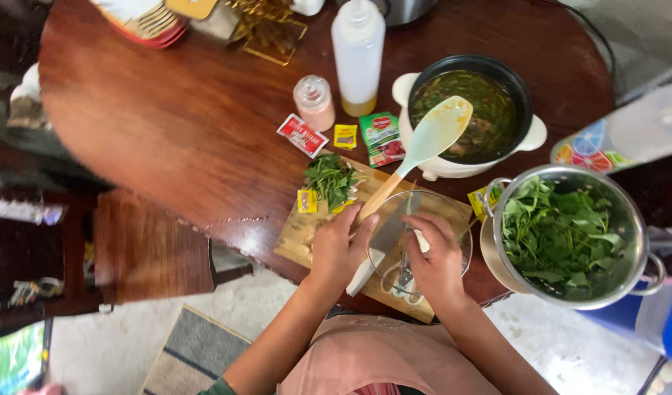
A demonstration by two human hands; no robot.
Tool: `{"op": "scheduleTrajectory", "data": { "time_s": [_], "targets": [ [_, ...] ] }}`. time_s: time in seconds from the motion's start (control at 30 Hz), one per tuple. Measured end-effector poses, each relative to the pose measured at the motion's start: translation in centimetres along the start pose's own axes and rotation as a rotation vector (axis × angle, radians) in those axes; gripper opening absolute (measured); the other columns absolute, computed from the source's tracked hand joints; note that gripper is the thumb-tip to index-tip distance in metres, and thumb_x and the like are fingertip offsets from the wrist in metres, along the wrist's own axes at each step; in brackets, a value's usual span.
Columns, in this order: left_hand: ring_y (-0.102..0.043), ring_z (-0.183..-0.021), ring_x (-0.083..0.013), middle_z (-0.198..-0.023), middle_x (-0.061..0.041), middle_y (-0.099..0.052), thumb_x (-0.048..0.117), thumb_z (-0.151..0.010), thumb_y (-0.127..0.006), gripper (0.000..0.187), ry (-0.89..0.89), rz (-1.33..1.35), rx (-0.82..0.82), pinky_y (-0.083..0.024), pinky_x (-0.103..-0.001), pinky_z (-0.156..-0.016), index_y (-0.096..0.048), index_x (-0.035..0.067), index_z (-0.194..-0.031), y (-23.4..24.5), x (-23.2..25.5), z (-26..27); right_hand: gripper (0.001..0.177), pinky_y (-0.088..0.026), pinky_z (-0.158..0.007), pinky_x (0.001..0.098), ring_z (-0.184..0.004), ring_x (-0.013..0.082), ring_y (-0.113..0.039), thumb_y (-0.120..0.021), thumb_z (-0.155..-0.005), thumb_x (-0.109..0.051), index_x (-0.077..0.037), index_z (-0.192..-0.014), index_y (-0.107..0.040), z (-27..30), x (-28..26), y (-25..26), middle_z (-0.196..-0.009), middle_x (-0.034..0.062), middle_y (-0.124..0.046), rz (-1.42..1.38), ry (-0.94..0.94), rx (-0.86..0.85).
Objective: The person stirs a pot of soup on a table, portions cooked rice from a rice cooker onto several small plates by hand and with a scoop, and adjusts various seasoning packets and containers.
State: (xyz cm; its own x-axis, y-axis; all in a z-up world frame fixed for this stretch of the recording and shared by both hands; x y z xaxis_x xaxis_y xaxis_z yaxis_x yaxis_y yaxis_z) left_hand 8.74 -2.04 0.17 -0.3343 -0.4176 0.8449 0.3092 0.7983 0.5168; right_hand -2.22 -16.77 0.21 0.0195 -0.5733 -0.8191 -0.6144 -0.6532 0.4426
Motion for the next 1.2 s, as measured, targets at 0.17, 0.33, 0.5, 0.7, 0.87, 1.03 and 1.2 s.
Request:
{"op": "scheduleTrajectory", "data": {
  "time_s": [0.17,0.33,0.5,0.7,0.87,1.03,1.2],
  "targets": [
    [-0.075,-0.075,-0.0302,-0.098,-0.017,-0.077,0.03,-0.095,-0.069,0.038,-0.056,-0.053,-0.019,-0.058,-0.038,-0.064,-0.069,0.01,-0.127,-1.1,-0.2,-3.2,0.027,-0.055,-0.089,0.0337,-0.103,0.0272,-0.071,-0.065,-0.091,0.004,-0.004,-0.116,-0.071,2.3,1.8,2.4,-0.115,0.0127,-0.07,0.046,-0.15,0.116],
    [-0.073,-0.083,-0.0311,-0.097,-0.014,-0.073,0.025,-0.097,-0.072,0.035,-0.301,-0.234,0.098,-0.057,-0.043,-0.071,-0.069,0.016,-0.131,-0.3,1.1,-6.1,0.028,-0.053,-0.09,0.0334,-0.104,0.0258,-0.069,-0.065,-0.09,0.005,-0.003,-0.116,-0.071,3.9,2.2,4.3,-0.115,0.0124,-0.07,0.107,-0.184,0.178],
    [-0.069,-0.081,-0.0299,-0.093,-0.01,-0.066,0.011,-0.088,-0.073,0.04,-0.409,-0.52,0.054,-0.055,-0.044,-0.065,-0.072,0.024,-0.126,-0.8,1.8,-9.5,0.029,-0.053,-0.082,0.0311,-0.099,0.0241,-0.068,-0.065,-0.089,0.005,-0.003,-0.116,-0.071,4.0,3.0,5.8,-0.115,0.0117,-0.069,0.076,-0.232,0.198],
    [-0.069,-0.084,-0.0278,-0.091,-0.006,-0.064,0.01,-0.088,-0.073,0.042,-0.454,-0.571,0.034,-0.055,-0.043,-0.068,-0.07,0.026,-0.126,-2.3,3.4,-11.4,0.028,-0.054,-0.083,0.0311,-0.094,0.0215,-0.067,-0.066,-0.089,0.004,-0.004,-0.115,-0.073,3.3,3.4,6.5,-0.113,0.0107,-0.069,0.082,-0.195,0.183],
    [-0.068,-0.08,-0.0309,-0.089,-0.009,-0.063,0.011,-0.086,-0.074,0.045,-0.421,-0.569,0.064,-0.054,-0.045,-0.065,-0.068,0.022,-0.129,-3.1,4.5,-11.1,0.028,-0.054,-0.075,0.0305,-0.086,0.0204,-0.068,-0.066,-0.088,0.004,-0.005,-0.114,-0.073,3.0,4.4,6.9,-0.112,0.011,-0.069,0.044,-0.22,0.155],
    [-0.068,-0.079,-0.0318,-0.093,-0.009,-0.065,0.01,-0.088,-0.074,0.041,-0.377,-0.495,0.139,-0.054,-0.045,-0.066,-0.067,0.022,-0.127,-3.2,5.3,-9.4,0.029,-0.054,-0.074,0.0311,-0.085,0.0215,-0.068,-0.067,-0.087,0.005,-0.004,-0.114,-0.072,2.2,5.2,6.9,-0.111,0.0111,-0.07,0.025,-0.191,0.127],
    [-0.068,-0.08,-0.0297,-0.095,-0.006,-0.067,0.008,-0.089,-0.074,0.039,-0.377,-0.409,0.232,-0.054,-0.043,-0.068,-0.07,0.023,-0.125,-2.4,6.2,-7.1,0.029,-0.055,-0.083,0.0349,-0.098,0.0281,-0.069,-0.068,-0.086,0.004,-0.004,-0.113,-0.072,1.0,4.2,6.6,-0.112,0.0125,-0.07,0.047,-0.051,0.132]
  ]
}}
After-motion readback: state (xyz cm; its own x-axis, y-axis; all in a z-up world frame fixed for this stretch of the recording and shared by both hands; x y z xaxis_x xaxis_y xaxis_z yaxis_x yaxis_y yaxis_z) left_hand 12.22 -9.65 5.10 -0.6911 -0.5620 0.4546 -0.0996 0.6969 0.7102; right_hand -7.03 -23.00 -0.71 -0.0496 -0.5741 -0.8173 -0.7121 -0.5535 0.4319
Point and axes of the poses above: each hand's wrist, its own z-axis away from the middle knuckle, its own y-axis out of the back of the hand, x = y × z, the point moved 7 cm from there along -z, towards the middle knuckle
